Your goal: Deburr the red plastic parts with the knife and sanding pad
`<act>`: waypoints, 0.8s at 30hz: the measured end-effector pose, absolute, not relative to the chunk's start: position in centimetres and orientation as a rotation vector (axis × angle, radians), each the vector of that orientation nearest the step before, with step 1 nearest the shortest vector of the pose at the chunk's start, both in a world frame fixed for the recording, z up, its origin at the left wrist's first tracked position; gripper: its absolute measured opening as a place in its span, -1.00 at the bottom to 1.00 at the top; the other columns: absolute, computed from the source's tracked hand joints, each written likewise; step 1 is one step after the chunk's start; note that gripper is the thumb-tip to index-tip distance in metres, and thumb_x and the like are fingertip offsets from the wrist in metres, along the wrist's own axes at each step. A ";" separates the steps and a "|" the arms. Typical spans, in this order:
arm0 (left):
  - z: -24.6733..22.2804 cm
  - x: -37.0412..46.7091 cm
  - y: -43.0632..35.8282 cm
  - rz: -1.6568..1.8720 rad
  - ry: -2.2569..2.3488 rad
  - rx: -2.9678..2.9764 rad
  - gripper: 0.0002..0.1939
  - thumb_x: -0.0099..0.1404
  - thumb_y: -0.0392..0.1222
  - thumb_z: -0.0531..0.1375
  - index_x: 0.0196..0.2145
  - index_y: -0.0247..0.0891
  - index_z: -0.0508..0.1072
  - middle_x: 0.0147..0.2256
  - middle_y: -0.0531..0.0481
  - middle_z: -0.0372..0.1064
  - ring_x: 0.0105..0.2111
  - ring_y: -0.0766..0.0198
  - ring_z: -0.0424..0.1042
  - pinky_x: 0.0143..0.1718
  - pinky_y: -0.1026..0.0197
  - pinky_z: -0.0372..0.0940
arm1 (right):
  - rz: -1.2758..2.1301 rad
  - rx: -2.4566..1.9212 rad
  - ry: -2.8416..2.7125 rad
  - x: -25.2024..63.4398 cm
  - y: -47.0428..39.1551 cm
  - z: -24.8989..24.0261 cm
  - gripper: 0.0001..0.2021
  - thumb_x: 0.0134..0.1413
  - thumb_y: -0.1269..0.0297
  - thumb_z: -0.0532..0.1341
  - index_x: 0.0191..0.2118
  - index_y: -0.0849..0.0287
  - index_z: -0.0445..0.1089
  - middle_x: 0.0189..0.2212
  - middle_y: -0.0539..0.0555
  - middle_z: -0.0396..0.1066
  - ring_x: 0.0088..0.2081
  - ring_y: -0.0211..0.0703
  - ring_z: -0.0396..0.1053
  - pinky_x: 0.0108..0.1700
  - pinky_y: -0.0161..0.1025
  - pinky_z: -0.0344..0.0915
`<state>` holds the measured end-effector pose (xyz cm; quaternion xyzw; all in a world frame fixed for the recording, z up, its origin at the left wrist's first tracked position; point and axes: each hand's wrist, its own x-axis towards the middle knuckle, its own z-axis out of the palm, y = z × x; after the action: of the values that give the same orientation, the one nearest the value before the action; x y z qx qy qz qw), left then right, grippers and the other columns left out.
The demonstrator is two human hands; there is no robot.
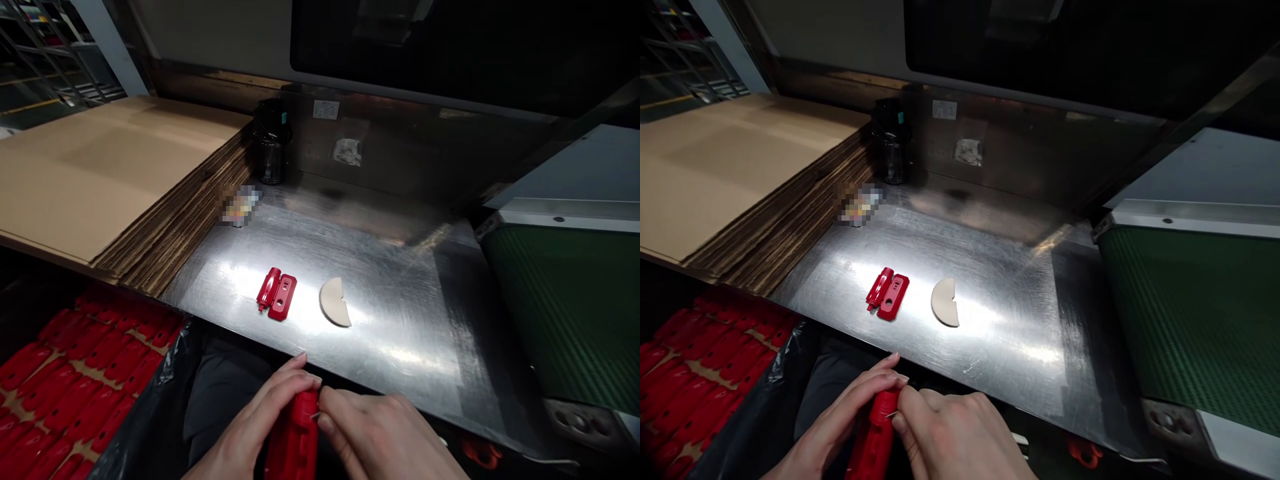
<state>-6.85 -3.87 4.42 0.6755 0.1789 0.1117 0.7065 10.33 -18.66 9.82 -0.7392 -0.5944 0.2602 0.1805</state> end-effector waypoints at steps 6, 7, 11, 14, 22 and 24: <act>5.5 -6.6 -3.6 0.249 0.340 1.583 -0.62 0.61 -0.12 0.09 0.25 -0.01 0.56 0.21 -0.11 0.55 0.40 0.07 0.33 0.40 0.11 0.27 | 0.801 -2.109 -1.657 10.4 -18.8 10.2 -0.74 0.58 0.27 -0.01 -0.22 0.07 0.31 -0.35 -0.06 0.54 -0.50 -0.20 0.46 -0.49 -0.22 0.20; 5.6 -6.7 -3.4 0.243 0.321 1.589 -0.61 0.62 -0.13 0.08 0.26 -0.01 0.54 0.22 -0.10 0.54 0.41 0.09 0.31 0.41 0.11 0.26 | 0.808 -2.105 -1.655 10.3 -18.9 10.2 -0.75 0.58 0.27 0.00 -0.22 0.07 0.32 -0.35 -0.06 0.55 -0.49 -0.20 0.47 -0.48 -0.22 0.21; 5.9 -6.9 -2.8 0.176 0.253 1.596 -0.58 0.63 -0.10 0.05 0.33 -0.06 0.47 0.29 -0.14 0.46 0.45 0.06 0.24 0.44 0.02 0.22 | 0.823 -2.102 -1.647 10.1 -19.0 10.1 -0.78 0.56 0.31 0.03 -0.20 0.07 0.33 -0.35 -0.07 0.55 -0.48 -0.20 0.48 -0.48 -0.23 0.21; 6.0 -6.8 -2.5 0.130 0.240 1.603 -0.58 0.63 -0.13 0.05 0.33 0.01 0.47 0.31 -0.09 0.45 0.46 0.06 0.22 0.45 0.06 0.20 | 0.809 -2.101 -1.642 10.0 -18.9 9.9 -0.76 0.58 0.30 0.01 -0.21 0.07 0.31 -0.36 -0.08 0.54 -0.48 -0.20 0.48 -0.48 -0.23 0.21; 5.3 -6.1 -2.6 0.212 0.303 1.579 -0.62 0.59 -0.18 0.15 0.28 0.00 0.51 0.28 -0.03 0.49 0.43 0.14 0.27 0.45 0.14 0.21 | 0.513 -1.943 -1.543 9.7 -18.5 9.2 -0.60 0.67 0.15 -0.19 -0.26 0.05 0.20 -0.46 -0.13 0.40 -0.56 -0.31 0.35 -0.52 -0.28 0.16; 5.0 -6.1 -2.6 0.218 0.306 1.596 -0.63 0.59 -0.17 0.15 0.28 -0.01 0.50 0.29 -0.03 0.48 0.43 0.14 0.28 0.45 0.13 0.21 | 0.499 -1.934 -1.526 9.6 -18.4 9.0 -0.62 0.67 0.16 -0.17 -0.25 0.05 0.19 -0.47 -0.14 0.39 -0.56 -0.32 0.35 -0.52 -0.28 0.15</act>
<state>-6.07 -2.62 5.02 0.7116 0.1365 0.0974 0.6823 9.62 -18.40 9.02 -0.7319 -0.5773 0.1888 0.3090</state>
